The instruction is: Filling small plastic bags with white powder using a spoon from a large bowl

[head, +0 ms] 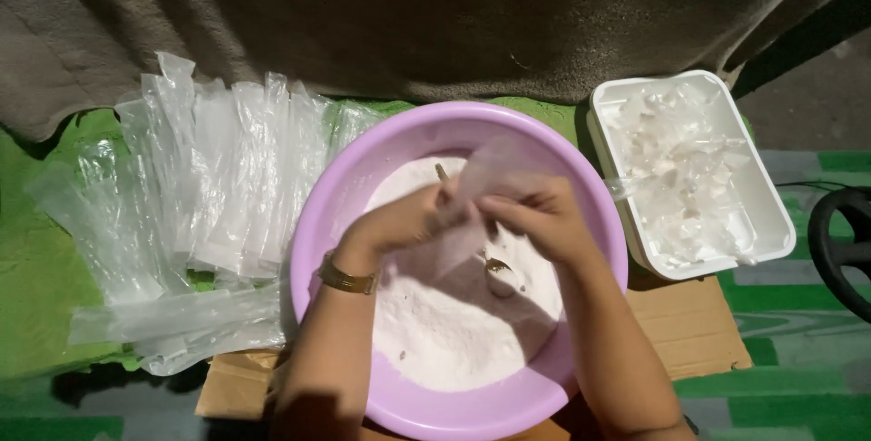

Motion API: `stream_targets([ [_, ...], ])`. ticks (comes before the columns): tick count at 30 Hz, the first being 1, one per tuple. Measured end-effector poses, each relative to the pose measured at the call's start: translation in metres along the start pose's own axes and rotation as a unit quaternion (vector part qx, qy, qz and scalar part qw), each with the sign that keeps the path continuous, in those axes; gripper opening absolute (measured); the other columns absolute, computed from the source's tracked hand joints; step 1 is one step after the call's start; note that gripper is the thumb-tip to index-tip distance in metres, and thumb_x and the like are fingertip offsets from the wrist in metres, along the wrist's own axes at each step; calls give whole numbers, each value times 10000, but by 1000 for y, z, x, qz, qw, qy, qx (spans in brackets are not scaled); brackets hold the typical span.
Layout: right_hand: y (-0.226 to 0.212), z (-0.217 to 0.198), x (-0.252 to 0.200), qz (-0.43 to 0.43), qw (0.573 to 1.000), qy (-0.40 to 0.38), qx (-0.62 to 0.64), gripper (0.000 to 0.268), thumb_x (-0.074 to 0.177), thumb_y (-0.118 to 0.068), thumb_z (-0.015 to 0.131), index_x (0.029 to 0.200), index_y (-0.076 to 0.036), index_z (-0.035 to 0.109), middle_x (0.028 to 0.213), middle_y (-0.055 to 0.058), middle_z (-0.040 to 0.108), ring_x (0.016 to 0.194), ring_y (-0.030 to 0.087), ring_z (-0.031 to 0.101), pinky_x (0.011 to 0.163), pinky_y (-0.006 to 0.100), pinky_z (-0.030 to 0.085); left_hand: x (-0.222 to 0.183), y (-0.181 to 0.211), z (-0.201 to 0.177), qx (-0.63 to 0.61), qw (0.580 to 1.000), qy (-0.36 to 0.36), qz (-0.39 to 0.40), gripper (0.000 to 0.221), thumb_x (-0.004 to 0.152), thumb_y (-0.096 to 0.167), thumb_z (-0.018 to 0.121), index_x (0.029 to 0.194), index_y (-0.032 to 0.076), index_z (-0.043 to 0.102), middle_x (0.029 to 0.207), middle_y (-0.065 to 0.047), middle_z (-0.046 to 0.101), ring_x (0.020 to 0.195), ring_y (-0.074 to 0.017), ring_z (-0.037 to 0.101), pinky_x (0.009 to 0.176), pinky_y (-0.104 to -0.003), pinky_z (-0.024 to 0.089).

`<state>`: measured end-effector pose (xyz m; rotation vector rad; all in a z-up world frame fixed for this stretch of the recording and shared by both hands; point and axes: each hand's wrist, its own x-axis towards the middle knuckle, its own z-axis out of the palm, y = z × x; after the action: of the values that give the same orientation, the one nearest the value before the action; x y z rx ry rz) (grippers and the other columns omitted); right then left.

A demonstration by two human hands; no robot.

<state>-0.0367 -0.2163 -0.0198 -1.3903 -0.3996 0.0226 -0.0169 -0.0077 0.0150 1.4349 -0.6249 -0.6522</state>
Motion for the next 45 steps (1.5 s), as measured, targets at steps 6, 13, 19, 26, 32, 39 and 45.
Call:
stream_targets([
  [6,51,-34,23,50,958,229,167,180,988,-106,665,938,8,535,602,161,589,326,220,566,308,284,445,-2,29,27,20,978,-47,-204,509,864,405,753,1028,-75,708,818,-88,691,629,-184,687,559,-304,591],
  [13,45,-39,20,-312,856,360,-199,460,1053,-26,655,1415,-65,374,1188,153,533,977,231,559,746,271,518,8,-21,-3,35,979,173,-105,399,946,377,619,1034,16,764,907,-112,772,969,-217,694,974,-374,477],
  [19,48,14,19,-248,669,65,-698,648,750,-143,749,1364,-327,651,1680,125,298,1576,360,65,1233,541,-78,10,-33,-9,354,901,181,-172,417,911,378,545,1116,66,732,1306,-163,647,1316,-405,513,1092,-593,370],
  [26,44,15,23,-138,843,27,-520,251,882,-306,785,793,-144,616,1255,114,658,1220,347,572,1021,542,328,20,-61,-23,419,843,339,-7,195,794,122,705,960,211,757,915,-10,628,942,-256,681,830,-378,570],
  [32,60,30,6,98,992,-77,-33,338,1069,-298,569,791,-126,654,630,-14,609,573,125,576,605,267,471,20,-31,-6,111,853,500,101,95,802,70,801,892,100,791,778,-70,734,732,-153,713,696,-262,601],
  [39,116,-4,39,195,960,-43,194,145,910,-140,733,826,-39,672,628,20,611,516,70,587,503,179,429,12,-12,6,47,960,260,91,75,769,123,838,819,89,792,903,-66,659,894,-162,600,948,-304,469],
  [45,76,-12,36,78,995,26,-59,124,877,-41,759,995,-1,766,909,110,757,884,182,674,866,340,540,6,-10,0,166,958,225,-59,206,710,86,797,914,100,821,1002,-102,697,953,-237,658,956,-396,520],
])
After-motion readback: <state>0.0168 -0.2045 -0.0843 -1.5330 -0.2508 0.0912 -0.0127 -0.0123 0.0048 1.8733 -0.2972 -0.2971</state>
